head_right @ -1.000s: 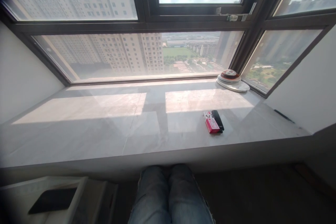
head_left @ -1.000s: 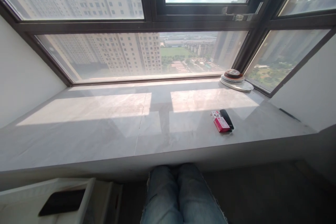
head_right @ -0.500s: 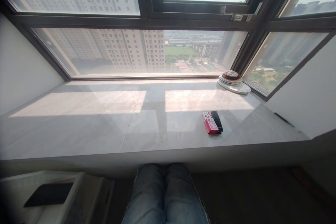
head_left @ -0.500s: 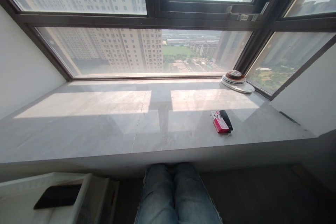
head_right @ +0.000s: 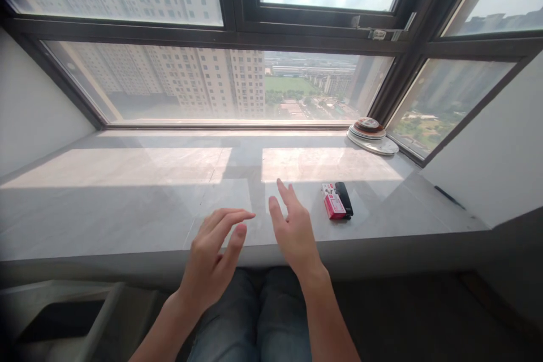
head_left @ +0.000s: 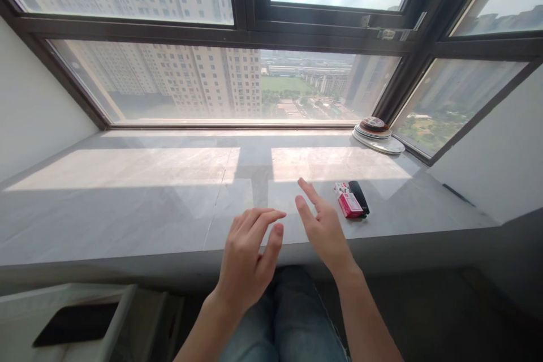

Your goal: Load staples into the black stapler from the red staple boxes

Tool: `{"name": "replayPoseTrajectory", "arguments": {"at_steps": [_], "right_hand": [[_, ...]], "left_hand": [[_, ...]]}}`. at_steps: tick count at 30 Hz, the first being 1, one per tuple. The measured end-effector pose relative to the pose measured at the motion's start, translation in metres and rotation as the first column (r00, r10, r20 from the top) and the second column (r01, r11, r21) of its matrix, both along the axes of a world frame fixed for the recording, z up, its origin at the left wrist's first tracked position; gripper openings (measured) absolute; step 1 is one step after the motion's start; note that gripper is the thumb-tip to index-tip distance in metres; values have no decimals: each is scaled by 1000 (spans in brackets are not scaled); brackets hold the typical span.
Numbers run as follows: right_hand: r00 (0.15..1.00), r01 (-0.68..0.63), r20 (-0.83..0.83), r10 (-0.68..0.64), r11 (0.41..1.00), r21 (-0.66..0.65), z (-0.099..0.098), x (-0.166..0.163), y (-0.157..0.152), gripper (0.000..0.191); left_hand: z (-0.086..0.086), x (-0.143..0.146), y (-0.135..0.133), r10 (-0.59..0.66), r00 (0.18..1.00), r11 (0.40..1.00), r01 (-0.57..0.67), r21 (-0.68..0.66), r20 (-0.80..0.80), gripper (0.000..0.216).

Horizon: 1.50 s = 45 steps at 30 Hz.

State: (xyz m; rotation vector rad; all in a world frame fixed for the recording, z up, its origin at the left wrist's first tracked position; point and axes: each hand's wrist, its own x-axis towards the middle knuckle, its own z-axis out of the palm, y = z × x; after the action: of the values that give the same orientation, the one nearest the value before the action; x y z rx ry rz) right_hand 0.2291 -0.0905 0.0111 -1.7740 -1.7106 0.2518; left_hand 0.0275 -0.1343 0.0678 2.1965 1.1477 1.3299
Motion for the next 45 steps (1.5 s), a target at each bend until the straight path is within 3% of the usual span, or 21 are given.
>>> {"name": "replayPoseTrajectory", "arguments": {"at_steps": [4, 6, 8, 10, 12, 14, 16, 18, 20, 22, 26, 32, 36, 38, 40, 45], "right_hand": [[980, -11, 195, 32, 994, -109, -33, -15, 3, 55], [965, 5, 260, 36, 988, -155, -45, -18, 5, 56], [969, -27, 234, 72, 982, -189, -48, -14, 7, 57], [984, -109, 121, 133, 976, -188, -41, 0, 8, 55], [994, -109, 1, 109, 990, -89, -29, 29, 9, 52], [995, 94, -45, -91, 993, 65, -19, 72, 12, 51], [936, 351, -49, -348, 929, 116, -13, 122, 17, 55], [897, 430, -108, -429, 903, -15, -12, 168, 23, 62], [903, 298, -260, -342, 935, -194, -15, 199, 28, 60], [884, 143, -397, -248, 951, -275, -19, 209, 32, 58], [860, 64, -476, -184, 964, -256, -25, 174, 36, 62], [901, -2, -432, -45, 994, -109, -33, 37, 56, 55], [949, 19, -314, -32, 999, -44, -37, -39, 68, 51], [956, 70, -285, -72, 997, -17, -37, -48, 67, 52], [953, 114, -283, -109, 993, 1, -37, -36, 61, 54], [925, 117, -363, -111, 993, -7, -38, 22, 36, 60]], "left_hand": [[-60, 12, 73, 103, 893, 982, -161, -97, -437, 46], [-87, 12, 86, 160, 817, 968, -240, -76, -555, 51], [-102, 11, 88, 193, 766, 960, -277, -45, -613, 55], [-107, 10, 85, 206, 745, 957, -288, -28, -635, 56], [-107, 10, 82, 211, 738, 955, -294, -24, -641, 55], [-105, 10, 81, 219, 736, 953, -302, -22, -641, 55], [-105, 10, 82, 220, 735, 953, -301, -18, -642, 55], [-105, 10, 83, 220, 730, 954, -299, -12, -647, 56], [-106, 11, 83, 223, 723, 954, -301, -8, -654, 56], [-106, 11, 82, 225, 722, 953, -304, -8, -654, 56], [-104, 11, 82, 213, 751, 954, -298, -34, -625, 55], [-93, 14, 91, 209, 857, 933, -319, -166, -470, 53], [-81, 22, 102, 302, 870, 862, -424, -279, -391, 66], [-78, 23, 104, 383, 832, 834, -498, -236, -401, 72], [-78, 18, 103, 447, 794, 823, -545, -158, -412, 74], [-84, -14, 99, 416, 819, 848, -507, -158, -396, 43]]}}
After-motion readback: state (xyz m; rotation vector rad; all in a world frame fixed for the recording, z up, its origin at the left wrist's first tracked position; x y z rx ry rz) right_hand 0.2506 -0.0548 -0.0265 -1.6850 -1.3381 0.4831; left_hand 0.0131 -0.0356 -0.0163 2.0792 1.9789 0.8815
